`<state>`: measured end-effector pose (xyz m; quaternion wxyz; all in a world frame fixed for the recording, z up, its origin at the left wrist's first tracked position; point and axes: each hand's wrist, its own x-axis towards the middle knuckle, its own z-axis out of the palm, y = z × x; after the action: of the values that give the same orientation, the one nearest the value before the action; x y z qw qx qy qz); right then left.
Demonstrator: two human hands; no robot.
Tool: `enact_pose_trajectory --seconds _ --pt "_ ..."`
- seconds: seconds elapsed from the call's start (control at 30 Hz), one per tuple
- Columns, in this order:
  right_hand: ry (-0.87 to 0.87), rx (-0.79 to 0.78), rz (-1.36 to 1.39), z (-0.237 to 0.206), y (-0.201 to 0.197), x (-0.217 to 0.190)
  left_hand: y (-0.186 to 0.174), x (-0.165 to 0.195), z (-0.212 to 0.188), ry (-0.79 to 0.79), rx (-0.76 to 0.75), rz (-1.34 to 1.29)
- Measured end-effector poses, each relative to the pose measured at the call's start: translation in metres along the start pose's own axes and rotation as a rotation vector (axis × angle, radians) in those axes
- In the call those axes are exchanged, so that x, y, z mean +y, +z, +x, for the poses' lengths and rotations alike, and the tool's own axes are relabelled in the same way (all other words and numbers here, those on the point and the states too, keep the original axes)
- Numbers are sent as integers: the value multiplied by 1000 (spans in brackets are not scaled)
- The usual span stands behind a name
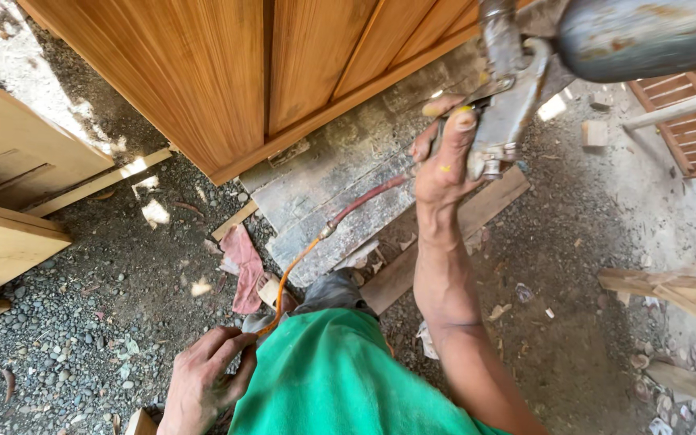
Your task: The person uses a spray gun to apply a finish to wooden planks mounted on a wall. They move the spray gun steadily along the length of the planks, covering the surface with a fine mist.
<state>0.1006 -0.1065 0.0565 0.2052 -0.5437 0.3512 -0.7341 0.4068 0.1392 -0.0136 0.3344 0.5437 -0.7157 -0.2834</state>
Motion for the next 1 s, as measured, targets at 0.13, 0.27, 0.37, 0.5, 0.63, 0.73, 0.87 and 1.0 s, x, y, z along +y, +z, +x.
enact_pose_trajectory --seconds 0.13,0.27,0.37,0.5,0.63,0.73,0.87,1.0 --pt "-117 53 -36 6 8 -17 2 -4 -2 10 -6 -37" --pt "-60 13 -35 -19 23 -52 2 -7 -2 -8 1 -38" --pt "36 -76 60 -35 39 -76 -9 -15 7 -5 25 -15" --pt "220 -253 165 -45 48 -98 -26 -19 12 -45 76 76" --pt "200 -295 56 -37 57 -106 -28 -12 19 45 131 82" --pt "198 -287 29 -34 67 -122 -33 -7 27 143 167 50" --pt "195 -262 -21 -38 86 -157 -58 -8 35 228 69 7" --pt "141 -140 -58 -51 103 -161 -86 -13 28 258 -25 17"
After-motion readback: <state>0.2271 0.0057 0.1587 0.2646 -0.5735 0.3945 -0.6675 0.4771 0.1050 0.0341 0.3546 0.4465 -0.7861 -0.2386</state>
